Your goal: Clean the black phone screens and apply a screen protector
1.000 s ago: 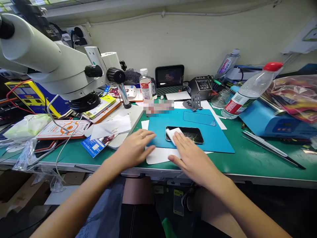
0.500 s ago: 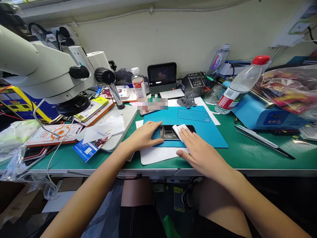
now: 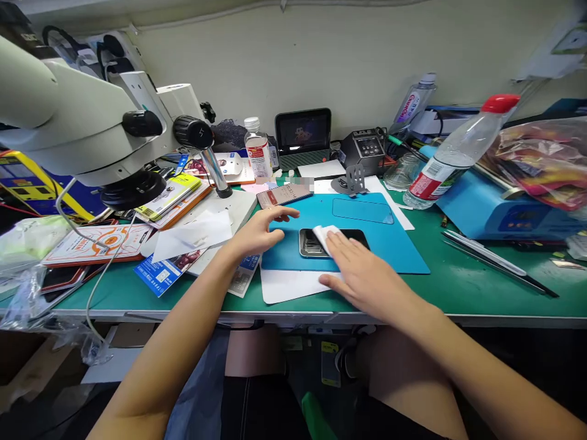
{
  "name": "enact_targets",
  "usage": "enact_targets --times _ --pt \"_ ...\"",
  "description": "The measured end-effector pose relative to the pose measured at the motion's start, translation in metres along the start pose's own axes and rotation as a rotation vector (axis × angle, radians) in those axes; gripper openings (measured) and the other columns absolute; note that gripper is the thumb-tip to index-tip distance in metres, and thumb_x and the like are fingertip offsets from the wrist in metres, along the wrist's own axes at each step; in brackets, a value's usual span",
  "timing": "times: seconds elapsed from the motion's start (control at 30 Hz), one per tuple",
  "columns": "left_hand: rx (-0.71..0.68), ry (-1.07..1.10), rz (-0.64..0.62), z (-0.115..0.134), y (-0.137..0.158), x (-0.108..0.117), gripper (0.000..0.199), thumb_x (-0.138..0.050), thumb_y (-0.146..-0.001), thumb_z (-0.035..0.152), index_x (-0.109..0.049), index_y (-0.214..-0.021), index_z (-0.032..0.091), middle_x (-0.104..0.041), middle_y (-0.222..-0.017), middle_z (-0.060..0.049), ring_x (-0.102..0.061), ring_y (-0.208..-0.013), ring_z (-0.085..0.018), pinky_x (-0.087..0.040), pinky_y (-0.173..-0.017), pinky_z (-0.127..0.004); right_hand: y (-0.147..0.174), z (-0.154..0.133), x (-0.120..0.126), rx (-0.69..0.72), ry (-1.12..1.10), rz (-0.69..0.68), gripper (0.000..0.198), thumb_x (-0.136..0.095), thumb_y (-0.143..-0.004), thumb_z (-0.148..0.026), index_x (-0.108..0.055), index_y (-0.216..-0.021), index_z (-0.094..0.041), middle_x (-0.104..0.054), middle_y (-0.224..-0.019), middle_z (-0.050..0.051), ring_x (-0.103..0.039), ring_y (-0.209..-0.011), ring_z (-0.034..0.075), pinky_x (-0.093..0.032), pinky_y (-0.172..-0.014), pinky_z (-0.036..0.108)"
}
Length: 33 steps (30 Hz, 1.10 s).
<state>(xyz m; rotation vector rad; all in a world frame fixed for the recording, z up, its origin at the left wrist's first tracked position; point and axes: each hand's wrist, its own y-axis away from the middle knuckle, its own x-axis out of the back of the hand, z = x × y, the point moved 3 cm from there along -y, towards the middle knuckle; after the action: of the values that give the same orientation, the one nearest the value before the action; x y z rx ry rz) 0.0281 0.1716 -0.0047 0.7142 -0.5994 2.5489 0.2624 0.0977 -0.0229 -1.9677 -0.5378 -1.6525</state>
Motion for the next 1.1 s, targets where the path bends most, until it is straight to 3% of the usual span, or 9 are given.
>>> enact_targets --times 0.1,0.2,0.4,0.5,0.63,0.77,0.9,1.0,1.1 --pt "0.007 0.044 0.031 0.000 0.000 0.006 0.062 -0.048 -0.069 0.015 -0.052 -0.130 0.020 -0.063 -0.137 -0.012 -0.060 -0.123 -0.025 -0.047 -0.109 -0.047 -0.017 0.000 -0.004 -0.088 0.027 -0.013 0.099 -0.026 -0.097 -0.076 -0.028 -0.160 0.000 -0.028 -0.164 0.022 -0.025 -0.154 0.036 -0.032 -0.123 0.053" --pt "-0.049 0.081 0.112 0.001 -0.002 0.006 0.055 -0.045 -0.070 0.013 -0.051 -0.125 0.019 -0.065 -0.131 -0.012 -0.062 -0.117 -0.022 -0.048 -0.107 -0.044 -0.032 -0.018 -0.009 -0.046 0.036 0.008 0.103 -0.026 -0.096 -0.078 -0.025 -0.160 0.003 -0.025 -0.164 0.024 -0.023 -0.154 0.036 -0.030 -0.124 0.054" --pt "-0.061 0.027 0.130 -0.003 -0.006 -0.006 0.034 -0.043 -0.071 0.015 -0.062 -0.098 0.019 -0.075 -0.100 -0.007 -0.064 -0.095 -0.022 -0.052 -0.088 -0.039 -0.005 -0.021 -0.008 0.072 0.040 0.004 0.090 -0.025 -0.101 -0.070 -0.028 -0.160 -0.003 -0.027 -0.165 0.017 -0.025 -0.154 0.031 -0.032 -0.124 0.052" --pt "-0.067 0.042 0.129 -0.005 -0.007 -0.004 0.039 -0.043 -0.073 0.019 -0.061 -0.108 0.018 -0.075 -0.102 -0.008 -0.064 -0.095 -0.023 -0.051 -0.090 -0.040 -0.007 -0.015 -0.005 0.001 0.065 -0.005 0.088 -0.021 -0.102 -0.068 -0.029 -0.159 -0.002 -0.028 -0.164 0.017 -0.027 -0.154 0.031 -0.033 -0.123 0.052" --pt "-0.093 0.103 0.274 -0.008 -0.004 0.002 0.046 -0.042 -0.090 0.030 -0.048 -0.133 0.014 -0.075 -0.105 -0.010 -0.066 -0.102 -0.023 -0.049 -0.094 -0.039 -0.031 -0.031 -0.007 -0.060 0.083 0.002 0.096 -0.023 -0.099 -0.073 -0.030 -0.157 0.003 -0.031 -0.162 0.024 -0.028 -0.153 0.035 -0.033 -0.122 0.054" --pt "-0.090 0.115 0.363 -0.011 0.002 0.003 0.039 -0.041 -0.096 0.037 -0.054 -0.125 0.015 -0.074 -0.094 -0.007 -0.067 -0.095 -0.022 -0.049 -0.090 -0.036 -0.017 -0.046 -0.011 0.032 0.103 0.039 0.097 -0.025 -0.099 -0.074 -0.032 -0.157 0.003 -0.030 -0.163 0.023 -0.028 -0.153 0.035 -0.035 -0.121 0.053" --pt "-0.077 0.094 0.341 -0.008 0.005 0.001 0.034 -0.040 -0.097 0.034 -0.059 -0.120 0.017 -0.074 -0.090 -0.005 -0.066 -0.090 -0.020 -0.049 -0.086 -0.034 0.011 -0.032 -0.010 0.045 0.125 0.052 0.093 -0.024 -0.100 -0.072 -0.036 -0.155 0.002 -0.032 -0.162 0.021 -0.031 -0.152 0.033 -0.036 -0.121 0.052" --pt "-0.072 0.084 0.328 -0.005 0.004 0.000 0.032 -0.040 -0.097 0.033 -0.061 -0.117 0.018 -0.074 -0.089 -0.004 -0.065 -0.088 -0.019 -0.049 -0.086 -0.033 -0.001 -0.020 -0.007 -0.055 0.111 0.026 0.094 -0.017 -0.100 -0.071 -0.035 -0.156 0.002 -0.035 -0.161 0.022 -0.033 -0.151 0.034 -0.035 -0.120 0.054" --pt "-0.065 0.070 0.330 -0.003 0.004 -0.001 0.032 -0.039 -0.098 0.032 -0.062 -0.113 0.017 -0.074 -0.086 -0.004 -0.064 -0.084 -0.019 -0.049 -0.084 -0.033 -0.027 -0.027 -0.003 -0.120 0.075 0.004 0.097 -0.021 -0.098 -0.075 -0.035 -0.156 0.002 -0.038 -0.159 0.023 -0.034 -0.150 0.037 -0.037 -0.118 0.054"
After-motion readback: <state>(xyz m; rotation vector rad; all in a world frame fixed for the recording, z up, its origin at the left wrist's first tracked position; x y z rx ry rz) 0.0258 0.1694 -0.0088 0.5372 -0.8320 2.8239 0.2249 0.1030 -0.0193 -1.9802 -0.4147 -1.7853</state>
